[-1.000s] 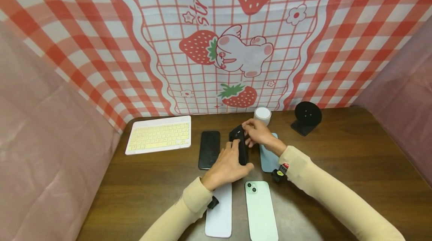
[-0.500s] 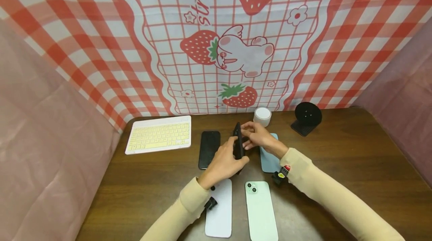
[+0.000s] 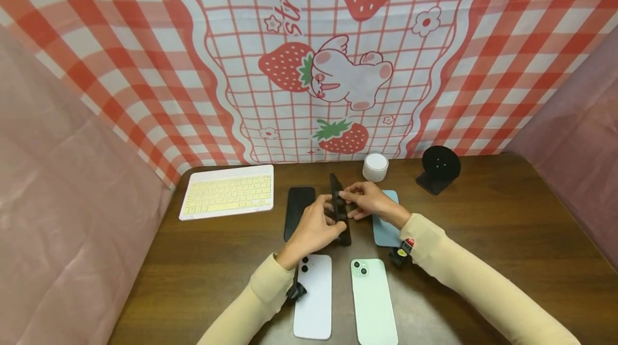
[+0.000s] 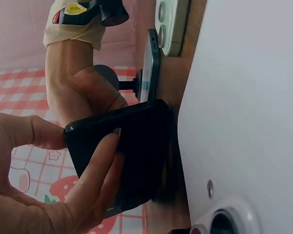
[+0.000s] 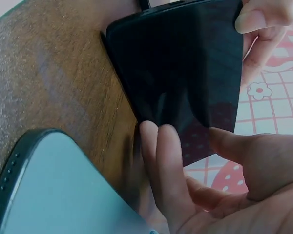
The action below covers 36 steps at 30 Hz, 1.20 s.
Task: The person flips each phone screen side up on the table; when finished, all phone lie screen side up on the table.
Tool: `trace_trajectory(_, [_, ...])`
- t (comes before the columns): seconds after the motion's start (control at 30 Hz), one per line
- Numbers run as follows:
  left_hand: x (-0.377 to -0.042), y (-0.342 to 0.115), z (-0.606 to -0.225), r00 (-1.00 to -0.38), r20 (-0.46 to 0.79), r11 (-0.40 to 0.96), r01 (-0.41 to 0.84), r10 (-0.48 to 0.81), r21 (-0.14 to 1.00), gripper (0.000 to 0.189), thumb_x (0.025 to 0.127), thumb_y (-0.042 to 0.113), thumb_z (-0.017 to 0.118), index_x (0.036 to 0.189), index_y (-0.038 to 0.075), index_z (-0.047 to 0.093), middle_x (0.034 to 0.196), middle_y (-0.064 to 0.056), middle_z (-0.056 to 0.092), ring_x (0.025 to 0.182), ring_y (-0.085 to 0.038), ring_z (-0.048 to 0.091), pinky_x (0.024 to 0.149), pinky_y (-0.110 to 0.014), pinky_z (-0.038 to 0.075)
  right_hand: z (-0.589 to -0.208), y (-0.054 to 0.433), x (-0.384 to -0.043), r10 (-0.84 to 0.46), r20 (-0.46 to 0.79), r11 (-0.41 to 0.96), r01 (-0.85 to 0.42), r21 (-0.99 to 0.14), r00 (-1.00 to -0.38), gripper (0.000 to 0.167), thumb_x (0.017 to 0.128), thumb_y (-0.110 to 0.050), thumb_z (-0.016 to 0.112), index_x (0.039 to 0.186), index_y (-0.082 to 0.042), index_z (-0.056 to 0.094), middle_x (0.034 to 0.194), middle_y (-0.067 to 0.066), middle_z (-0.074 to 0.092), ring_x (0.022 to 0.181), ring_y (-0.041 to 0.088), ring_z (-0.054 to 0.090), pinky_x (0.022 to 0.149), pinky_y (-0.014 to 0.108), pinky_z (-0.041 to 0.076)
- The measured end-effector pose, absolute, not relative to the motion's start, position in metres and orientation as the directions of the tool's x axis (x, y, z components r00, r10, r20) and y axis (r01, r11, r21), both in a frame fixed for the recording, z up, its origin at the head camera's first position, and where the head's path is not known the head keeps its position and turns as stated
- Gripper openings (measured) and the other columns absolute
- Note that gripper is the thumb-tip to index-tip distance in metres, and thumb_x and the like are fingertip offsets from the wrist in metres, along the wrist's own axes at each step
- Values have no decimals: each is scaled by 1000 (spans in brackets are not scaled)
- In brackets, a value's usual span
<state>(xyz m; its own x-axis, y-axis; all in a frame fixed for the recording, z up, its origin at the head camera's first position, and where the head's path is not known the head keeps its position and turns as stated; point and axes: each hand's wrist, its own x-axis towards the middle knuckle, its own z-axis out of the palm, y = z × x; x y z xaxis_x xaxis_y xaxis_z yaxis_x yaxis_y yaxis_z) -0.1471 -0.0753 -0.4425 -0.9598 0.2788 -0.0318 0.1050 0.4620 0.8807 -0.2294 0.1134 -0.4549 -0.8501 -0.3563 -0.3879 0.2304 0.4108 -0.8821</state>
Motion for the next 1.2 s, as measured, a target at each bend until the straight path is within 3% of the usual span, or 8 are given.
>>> trace_trajectory(0.33, [-152, -88, -444, -954, -126, 448, 10, 272, 894, 74, 86, 3, 71, 154, -9, 41, 130, -25, 63, 95, -26, 76, 72, -30, 61, -456, 114, -226, -289, -359, 514, 173, -840, -888, 61, 99, -30, 73, 143, 6, 52, 105, 23, 73, 59, 12, 70, 57, 29, 61])
trace_trajectory(0.57, [-154, -96, -445, -939, -201, 405, -75, 278, 911, 75, 88, -1, 74, 154, -9, 41, 134, -26, 60, 99, -28, 76, 76, -31, 62, -457, 114, -220, -275, -332, 569, 125, -812, -903, 66, 95, -27, 78, 145, 3, 50, 100, 20, 76, 54, 13, 69, 55, 33, 61])
trace_trajectory(0.87, [-156, -97, -449, -956, -176, 460, -50, 236, 886, 72, 82, -3, 78, 148, -7, 50, 130, -26, 66, 101, -30, 75, 80, -34, 62, -456, 114, -211, -249, -317, 618, 102, -780, -915, 72, 91, -26, 82, 148, 0, 47, 94, 16, 74, 51, 13, 67, 51, 31, 59])
trace_trajectory(1.2, [-159, -96, -453, -952, -187, 517, -35, 243, 855, 69, 83, -3, 79, 147, -6, 52, 133, -24, 64, 97, -26, 74, 77, -32, 61, -456, 119, -203, -264, -276, 628, 53, -777, -924, 75, 92, -21, 81, 151, 3, 43, 91, 13, 73, 51, 11, 67, 52, 31, 58])
